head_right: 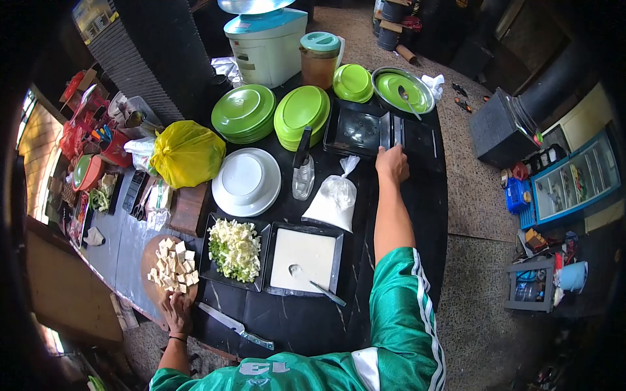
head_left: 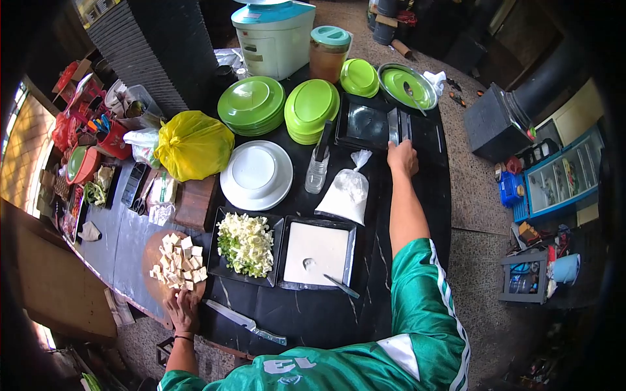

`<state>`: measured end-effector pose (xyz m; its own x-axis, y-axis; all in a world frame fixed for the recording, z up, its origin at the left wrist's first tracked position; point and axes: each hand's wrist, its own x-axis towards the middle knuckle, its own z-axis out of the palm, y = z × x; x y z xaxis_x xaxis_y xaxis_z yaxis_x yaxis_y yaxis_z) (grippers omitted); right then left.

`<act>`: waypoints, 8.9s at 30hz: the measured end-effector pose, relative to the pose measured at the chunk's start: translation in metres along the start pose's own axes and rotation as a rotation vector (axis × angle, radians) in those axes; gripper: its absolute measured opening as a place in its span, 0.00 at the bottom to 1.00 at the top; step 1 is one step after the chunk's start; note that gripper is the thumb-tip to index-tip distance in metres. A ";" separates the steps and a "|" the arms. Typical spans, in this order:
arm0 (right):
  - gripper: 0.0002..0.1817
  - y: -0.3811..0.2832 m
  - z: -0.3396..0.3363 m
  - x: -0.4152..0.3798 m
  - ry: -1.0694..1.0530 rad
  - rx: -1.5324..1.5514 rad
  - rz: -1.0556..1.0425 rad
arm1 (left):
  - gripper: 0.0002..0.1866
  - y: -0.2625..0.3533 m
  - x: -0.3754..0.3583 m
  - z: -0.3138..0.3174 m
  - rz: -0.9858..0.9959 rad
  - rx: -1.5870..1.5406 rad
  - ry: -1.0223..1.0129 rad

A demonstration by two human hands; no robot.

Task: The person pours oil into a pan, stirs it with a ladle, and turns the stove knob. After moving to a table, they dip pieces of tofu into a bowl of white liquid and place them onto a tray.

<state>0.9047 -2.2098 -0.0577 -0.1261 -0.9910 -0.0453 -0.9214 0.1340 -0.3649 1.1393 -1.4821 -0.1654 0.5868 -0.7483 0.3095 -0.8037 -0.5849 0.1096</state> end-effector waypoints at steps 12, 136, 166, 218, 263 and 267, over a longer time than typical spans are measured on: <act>0.20 -0.005 -0.030 0.003 0.037 0.246 0.052 | 0.26 0.006 0.005 -0.007 -0.021 -0.039 0.025; 0.10 0.081 -0.002 -0.366 -0.125 0.126 -0.374 | 0.25 -0.018 0.002 -0.013 0.056 -0.412 0.044; 0.14 0.090 0.033 -0.402 -0.001 -0.170 -0.664 | 0.27 -0.023 0.002 -0.009 0.077 -0.410 0.032; 0.10 0.091 0.005 -0.371 -0.207 0.273 -0.495 | 0.26 -0.021 0.004 -0.011 0.081 -0.411 0.051; 0.09 0.114 0.015 -0.353 -0.395 1.005 -0.087 | 0.23 -0.022 0.002 -0.015 0.116 -0.449 0.045; 0.09 0.114 0.017 -0.347 -0.396 0.874 -0.133 | 0.24 -0.021 0.002 -0.015 0.102 -0.443 0.048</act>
<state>0.8497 -1.8503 -0.0993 0.2397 -0.9490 -0.2048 -0.3000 0.1282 -0.9453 1.1558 -1.4664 -0.1534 0.5059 -0.7734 0.3820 -0.8280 -0.3112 0.4665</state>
